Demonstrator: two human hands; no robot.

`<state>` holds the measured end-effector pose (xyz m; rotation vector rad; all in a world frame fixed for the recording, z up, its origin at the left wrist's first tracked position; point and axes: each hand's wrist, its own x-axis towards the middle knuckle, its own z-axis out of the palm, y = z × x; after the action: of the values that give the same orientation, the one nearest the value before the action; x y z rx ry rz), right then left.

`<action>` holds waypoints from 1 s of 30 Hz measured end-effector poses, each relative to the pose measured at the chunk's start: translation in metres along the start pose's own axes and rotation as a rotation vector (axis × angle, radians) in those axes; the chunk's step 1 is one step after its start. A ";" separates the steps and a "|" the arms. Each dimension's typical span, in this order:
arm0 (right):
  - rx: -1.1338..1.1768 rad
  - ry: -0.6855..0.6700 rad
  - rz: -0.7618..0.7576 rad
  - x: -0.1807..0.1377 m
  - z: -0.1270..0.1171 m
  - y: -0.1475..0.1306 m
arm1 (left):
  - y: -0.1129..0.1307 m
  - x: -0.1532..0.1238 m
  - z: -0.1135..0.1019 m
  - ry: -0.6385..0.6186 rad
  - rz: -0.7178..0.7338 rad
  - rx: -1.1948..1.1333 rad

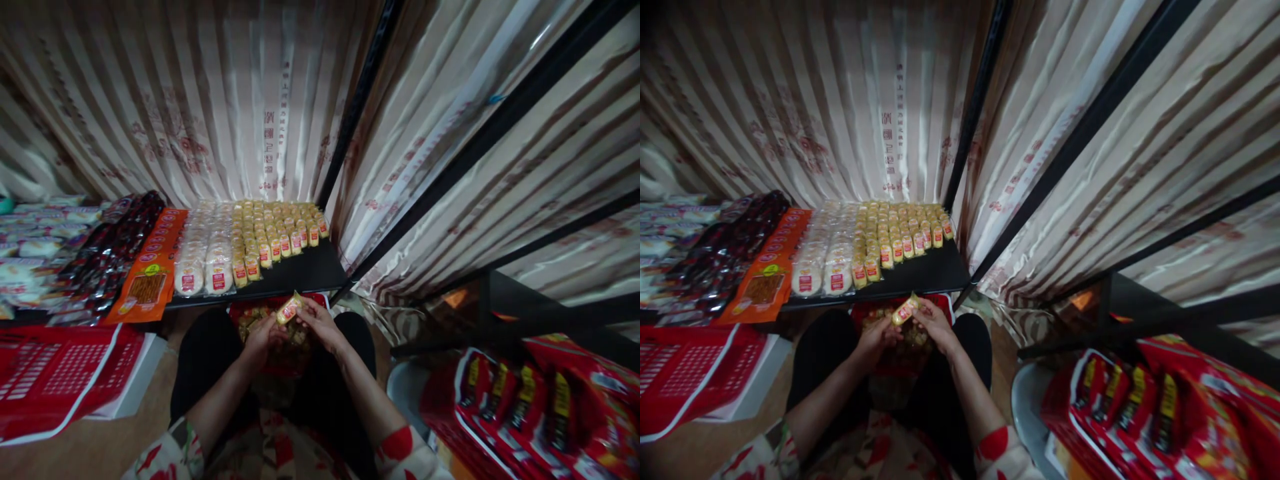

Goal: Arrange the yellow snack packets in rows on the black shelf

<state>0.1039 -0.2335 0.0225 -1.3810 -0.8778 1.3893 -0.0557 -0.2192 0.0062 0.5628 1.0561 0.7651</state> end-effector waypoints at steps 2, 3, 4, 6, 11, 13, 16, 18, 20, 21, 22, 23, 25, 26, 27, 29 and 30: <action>0.048 0.038 -0.002 0.001 0.002 0.001 | 0.001 -0.003 0.004 -0.020 -0.039 -0.079; 0.064 0.056 -0.001 0.002 0.004 0.002 | 0.002 -0.005 0.006 -0.026 -0.052 -0.119; 0.072 0.069 -0.001 0.002 0.006 0.002 | 0.002 -0.006 0.009 -0.032 -0.052 -0.154; 0.063 0.073 -0.013 0.003 0.010 0.003 | 0.003 -0.008 0.013 -0.044 -0.040 -0.204; 0.023 0.042 -0.086 0.009 0.017 0.000 | 0.003 -0.001 0.020 -0.052 -0.024 -0.220; -0.020 0.047 -0.115 0.015 0.018 -0.003 | 0.002 0.006 0.019 -0.027 0.007 -0.166; -0.130 0.028 -0.187 0.032 0.018 -0.008 | 0.004 0.016 0.016 0.059 0.090 -0.047; -0.238 0.034 -0.251 0.048 0.019 -0.011 | 0.007 0.021 0.013 0.121 0.175 0.018; -0.378 0.098 -0.320 0.065 0.022 -0.015 | 0.014 0.024 0.011 0.153 0.277 0.067; -0.447 0.141 -0.353 0.074 0.024 -0.016 | 0.019 0.025 0.011 0.158 0.330 0.086; -0.507 0.178 -0.383 0.082 0.027 -0.018 | 0.024 0.026 0.011 0.158 0.380 0.103; -0.555 0.201 -0.405 0.089 0.030 -0.019 | 0.029 0.027 0.012 0.158 0.421 0.118; -0.618 0.211 -0.423 0.102 0.037 -0.022 | 0.039 0.030 0.013 0.172 0.479 0.135; -0.641 0.207 -0.425 0.107 0.041 -0.024 | 0.043 0.032 0.014 0.182 0.494 0.135; -0.660 0.202 -0.427 0.111 0.044 -0.025 | 0.047 0.034 0.015 0.188 0.498 0.131; -0.685 0.198 -0.430 0.117 0.051 -0.028 | 0.052 0.039 0.016 0.182 0.485 0.122; -0.687 0.198 -0.429 0.119 0.054 -0.028 | 0.054 0.041 0.017 0.171 0.475 0.120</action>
<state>0.0661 -0.1055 0.0193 -1.6587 -1.4923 0.6228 -0.0439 -0.1547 0.0297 0.8805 1.1452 1.1870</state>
